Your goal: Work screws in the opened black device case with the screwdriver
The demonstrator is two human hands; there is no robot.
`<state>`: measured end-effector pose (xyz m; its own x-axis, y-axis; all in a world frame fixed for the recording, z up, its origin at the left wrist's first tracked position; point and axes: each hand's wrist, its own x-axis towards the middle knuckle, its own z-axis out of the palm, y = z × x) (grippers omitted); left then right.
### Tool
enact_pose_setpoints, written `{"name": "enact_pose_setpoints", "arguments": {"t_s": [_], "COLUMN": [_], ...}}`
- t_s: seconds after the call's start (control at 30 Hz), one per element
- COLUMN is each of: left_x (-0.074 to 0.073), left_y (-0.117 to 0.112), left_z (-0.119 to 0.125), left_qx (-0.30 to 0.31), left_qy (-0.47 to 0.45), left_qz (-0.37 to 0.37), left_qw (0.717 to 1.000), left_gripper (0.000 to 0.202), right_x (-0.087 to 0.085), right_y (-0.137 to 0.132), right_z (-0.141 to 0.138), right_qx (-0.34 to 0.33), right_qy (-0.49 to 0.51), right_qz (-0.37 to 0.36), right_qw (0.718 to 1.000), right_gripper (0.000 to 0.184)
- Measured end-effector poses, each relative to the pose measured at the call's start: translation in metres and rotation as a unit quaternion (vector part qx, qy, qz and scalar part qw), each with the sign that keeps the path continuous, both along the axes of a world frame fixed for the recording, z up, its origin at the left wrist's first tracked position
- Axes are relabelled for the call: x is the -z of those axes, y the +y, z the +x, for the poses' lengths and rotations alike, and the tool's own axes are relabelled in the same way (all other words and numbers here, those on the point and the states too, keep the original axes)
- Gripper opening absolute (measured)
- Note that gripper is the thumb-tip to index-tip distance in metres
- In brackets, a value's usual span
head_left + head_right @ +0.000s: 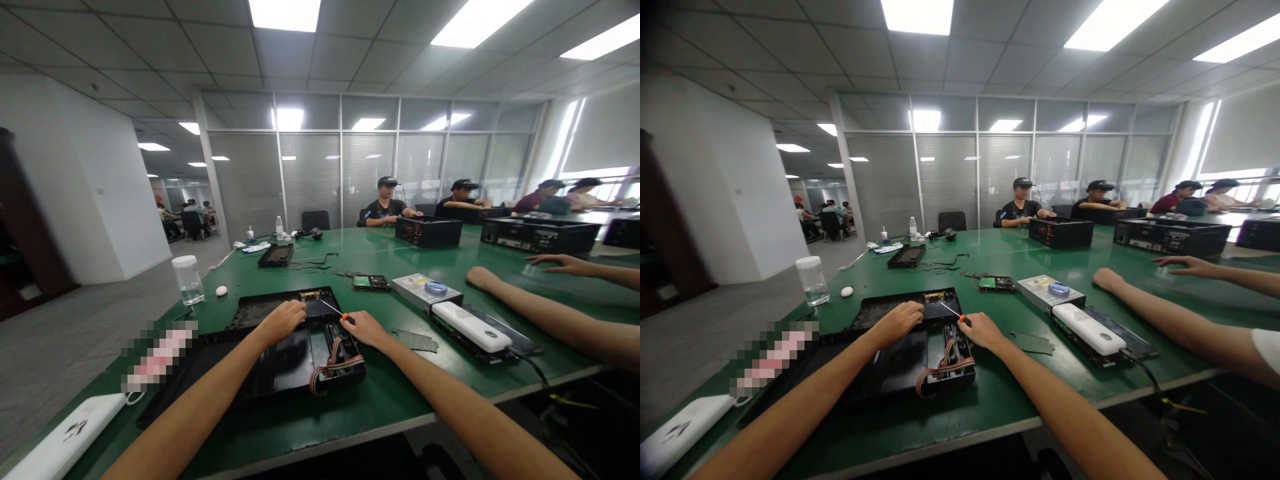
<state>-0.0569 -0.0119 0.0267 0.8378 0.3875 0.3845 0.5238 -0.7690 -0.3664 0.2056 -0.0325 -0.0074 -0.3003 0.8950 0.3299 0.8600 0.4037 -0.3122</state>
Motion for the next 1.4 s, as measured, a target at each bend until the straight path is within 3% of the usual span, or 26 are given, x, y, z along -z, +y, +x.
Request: {"name": "enact_pose_setpoints", "arguments": {"t_s": [0.2,0.37,0.57,0.73,1.07,1.23,1.4], "left_x": [0.006,0.009,-0.006,-0.016,0.019,0.020,0.011], "left_y": [-0.007,-0.003,0.012,0.019,0.015,0.014,0.014], "left_z": [0.010,0.010,0.033,0.048,0.039,0.040,0.038], "left_qx": [-0.050,-0.023,0.044,0.047,0.011,0.011,0.024], "left_qy": [-0.015,-0.067,0.002,0.034,0.038,0.015,-0.036], "left_qz": [-0.074,-0.138,-0.169,-0.166,-0.188,-0.193,-0.165], "left_qw": [0.996,0.988,0.985,0.984,0.981,0.981,0.985], "left_gripper": [0.023,0.016,0.014,0.014,0.015,0.016,0.015], "right_x": [0.001,-0.001,-0.001,-0.004,-0.001,0.001,0.001], "right_y": [-0.002,-0.005,-0.006,-0.009,-0.003,-0.001,0.001], "right_z": [0.001,0.000,-0.007,-0.011,-0.010,-0.009,-0.008], "right_qx": [-0.011,-0.005,0.037,0.033,0.021,0.011,0.003], "right_qy": [0.014,0.013,-0.020,-0.032,-0.005,0.008,0.026], "right_qz": [-0.015,-0.012,-0.012,-0.015,-0.026,-0.033,-0.033], "right_qw": [1.000,1.000,0.999,0.999,0.999,0.999,0.999], "right_gripper": [0.031,0.032,0.032,0.031,0.032,0.031,0.031]}}
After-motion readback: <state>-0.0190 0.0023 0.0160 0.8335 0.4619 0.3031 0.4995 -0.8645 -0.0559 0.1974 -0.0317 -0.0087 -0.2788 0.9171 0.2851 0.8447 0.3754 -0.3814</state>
